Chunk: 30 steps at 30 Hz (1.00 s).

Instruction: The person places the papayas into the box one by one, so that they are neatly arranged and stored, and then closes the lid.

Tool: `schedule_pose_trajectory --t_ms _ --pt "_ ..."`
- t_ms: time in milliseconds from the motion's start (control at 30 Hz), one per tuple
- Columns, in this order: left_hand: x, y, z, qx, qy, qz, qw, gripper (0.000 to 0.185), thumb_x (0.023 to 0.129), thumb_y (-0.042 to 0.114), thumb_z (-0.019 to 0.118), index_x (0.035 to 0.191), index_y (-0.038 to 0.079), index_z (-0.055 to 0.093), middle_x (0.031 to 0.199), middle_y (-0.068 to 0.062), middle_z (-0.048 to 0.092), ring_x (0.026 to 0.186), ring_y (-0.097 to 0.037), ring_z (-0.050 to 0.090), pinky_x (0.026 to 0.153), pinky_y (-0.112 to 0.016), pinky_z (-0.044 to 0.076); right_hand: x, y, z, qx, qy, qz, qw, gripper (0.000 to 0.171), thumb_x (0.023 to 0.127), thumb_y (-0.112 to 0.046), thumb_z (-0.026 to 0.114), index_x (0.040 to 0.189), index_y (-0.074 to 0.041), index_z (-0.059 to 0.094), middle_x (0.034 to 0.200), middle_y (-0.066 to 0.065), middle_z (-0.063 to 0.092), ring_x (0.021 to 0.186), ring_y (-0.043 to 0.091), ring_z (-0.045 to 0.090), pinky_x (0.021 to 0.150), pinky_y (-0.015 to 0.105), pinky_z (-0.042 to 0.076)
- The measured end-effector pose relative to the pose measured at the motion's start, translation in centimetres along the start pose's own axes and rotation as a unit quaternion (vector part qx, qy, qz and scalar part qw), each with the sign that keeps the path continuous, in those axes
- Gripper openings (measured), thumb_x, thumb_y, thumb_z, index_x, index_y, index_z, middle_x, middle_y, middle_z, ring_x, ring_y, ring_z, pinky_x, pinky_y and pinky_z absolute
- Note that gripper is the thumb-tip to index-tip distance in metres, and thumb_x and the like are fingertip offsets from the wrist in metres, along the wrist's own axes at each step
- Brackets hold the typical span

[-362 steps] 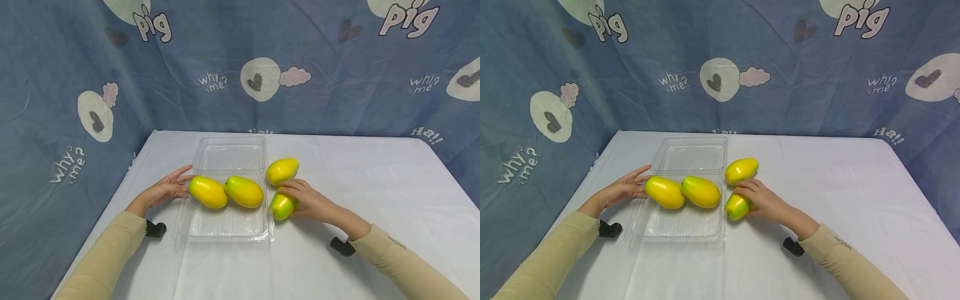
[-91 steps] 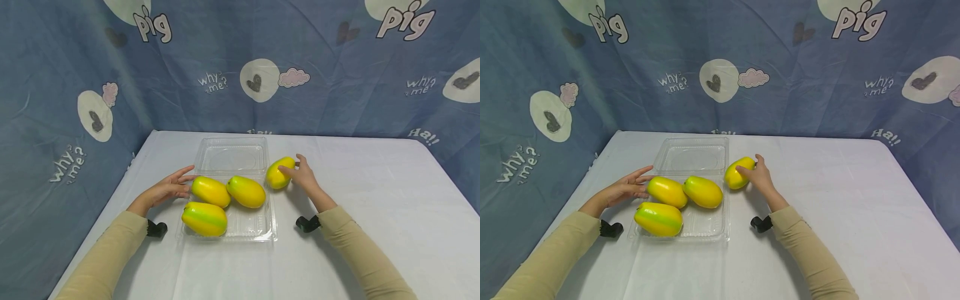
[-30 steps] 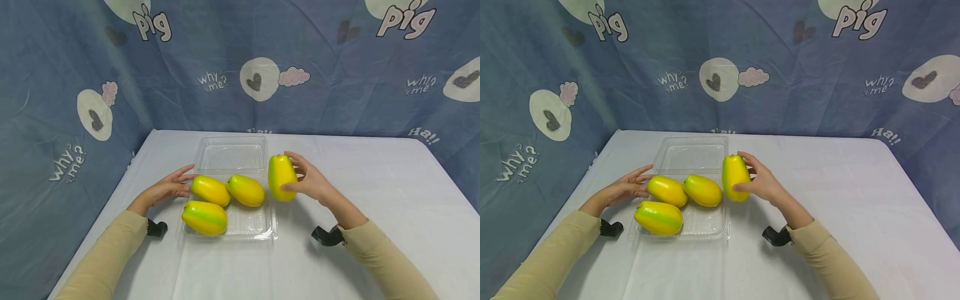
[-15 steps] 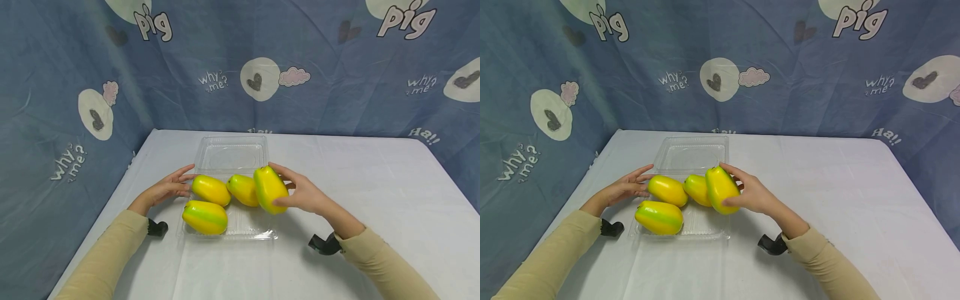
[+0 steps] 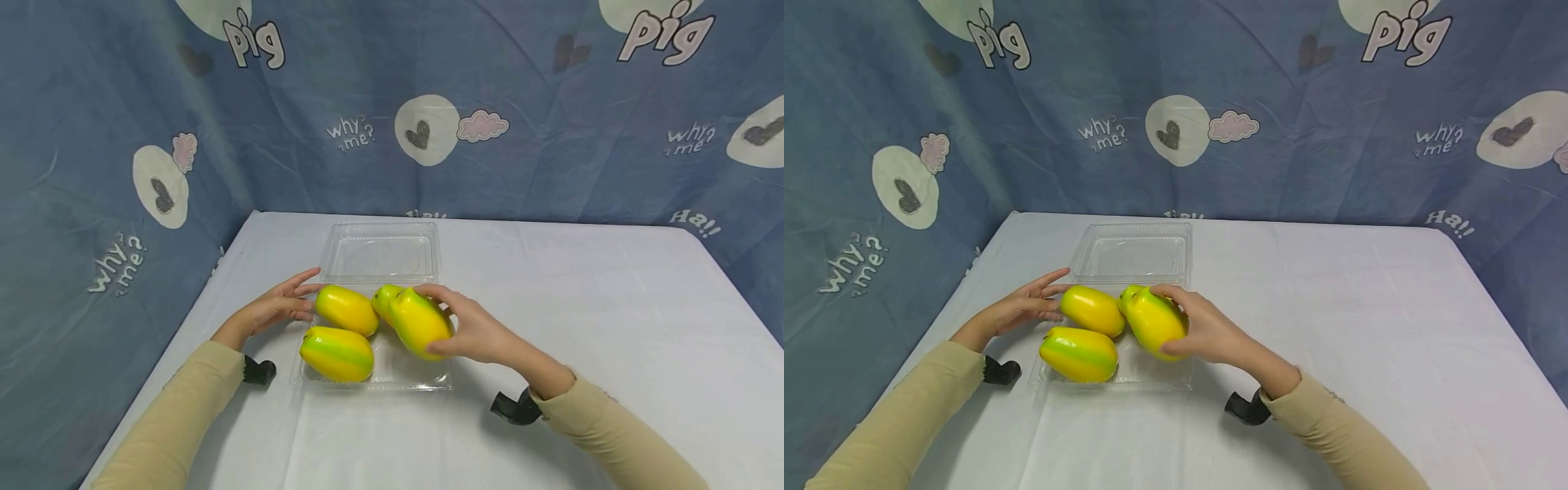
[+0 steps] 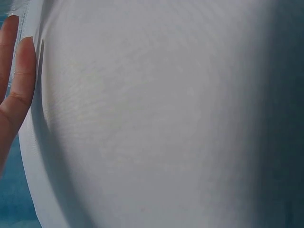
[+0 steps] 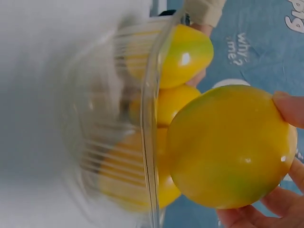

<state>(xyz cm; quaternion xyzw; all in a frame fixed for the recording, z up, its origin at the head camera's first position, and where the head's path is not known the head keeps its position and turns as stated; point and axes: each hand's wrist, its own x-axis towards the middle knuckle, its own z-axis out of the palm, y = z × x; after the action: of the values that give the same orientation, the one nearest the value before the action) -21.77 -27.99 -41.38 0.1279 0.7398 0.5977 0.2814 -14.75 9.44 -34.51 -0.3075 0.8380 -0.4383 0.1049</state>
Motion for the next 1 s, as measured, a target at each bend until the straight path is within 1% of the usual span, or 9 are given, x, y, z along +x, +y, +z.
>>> schedule_pose_trajectory --t_ms 133,267,367,433,633,833,1000 --pt "0.0 0.0 0.0 -0.001 0.002 -0.004 1.0000 0.078 0.087 0.013 0.055 0.149 0.017 0.006 0.151 -0.020 0.014 0.125 -0.037 0.037 0.094 -0.041 0.044 0.2 -0.3 0.7 -0.029 -0.010 -0.006 1.000 0.072 0.071 -0.009 0.075 0.134 -0.009 0.041 0.134 0.009 0.046 0.115 0.027 0.043 0.094 0.046 0.039" --pt "0.1 0.0 0.0 0.001 0.003 -0.006 1.0000 0.079 0.087 0.013 0.055 0.149 0.017 0.006 0.151 -0.019 0.014 0.124 -0.036 0.039 0.094 -0.042 0.044 0.5 -0.3 1.3 -0.057 -0.018 -0.037 0.998 0.072 0.070 -0.008 0.076 0.133 -0.007 0.043 0.136 0.011 0.044 0.122 0.029 0.040 0.097 0.049 0.037" --pt "0.0 0.0 0.0 0.001 0.001 -0.004 1.0000 0.079 0.087 0.014 0.055 0.149 0.016 0.006 0.151 -0.020 0.014 0.123 -0.034 0.041 0.093 -0.041 0.044 0.7 -0.2 1.7 -0.070 -0.022 -0.062 0.995 0.070 0.068 -0.006 0.076 0.131 -0.007 0.045 0.135 0.012 0.045 0.122 0.030 0.040 0.097 0.049 0.037" --pt "0.0 0.0 0.0 0.002 0.001 -0.003 1.0000 0.079 0.087 0.014 0.055 0.149 0.016 0.005 0.151 -0.020 0.014 0.123 -0.034 0.041 0.093 -0.041 0.044 0.7 -0.2 2.0 -0.078 -0.023 -0.070 0.994 0.069 0.068 -0.006 0.076 0.130 -0.007 0.046 0.134 0.011 0.046 0.123 0.030 0.039 0.098 0.049 0.036" --pt "0.0 0.0 0.0 0.004 0.003 -0.002 1.0000 0.079 0.087 0.014 0.055 0.149 0.016 0.006 0.151 -0.020 0.015 0.124 -0.037 0.039 0.094 -0.041 0.044 0.7 -0.1 2.6 -0.113 -0.034 -0.067 0.991 0.068 0.069 -0.009 0.075 0.132 -0.010 0.048 0.133 0.010 0.045 0.121 0.030 0.039 0.096 0.046 0.039" --pt "-0.1 0.1 0.0 0.004 0.005 -0.003 1.0000 0.079 0.087 0.015 0.056 0.148 0.016 0.006 0.151 -0.020 0.015 0.125 -0.038 0.038 0.094 -0.043 0.043 0.8 0.3 3.3 -0.125 -0.055 -0.067 0.988 0.069 0.070 -0.009 0.075 0.134 -0.012 0.047 0.130 0.010 0.045 0.117 0.027 0.041 0.094 0.042 0.041" --pt "-0.1 0.1 0.0 0.002 0.005 -0.003 1.0000 0.080 0.087 0.015 0.056 0.148 0.016 0.006 0.151 -0.020 0.014 0.126 -0.040 0.036 0.095 -0.045 0.042 0.8 0.6 3.6 -0.140 -0.063 -0.080 0.985 0.070 0.070 -0.010 0.076 0.134 -0.012 0.047 0.129 0.010 0.046 0.115 0.026 0.043 0.093 0.041 0.042"
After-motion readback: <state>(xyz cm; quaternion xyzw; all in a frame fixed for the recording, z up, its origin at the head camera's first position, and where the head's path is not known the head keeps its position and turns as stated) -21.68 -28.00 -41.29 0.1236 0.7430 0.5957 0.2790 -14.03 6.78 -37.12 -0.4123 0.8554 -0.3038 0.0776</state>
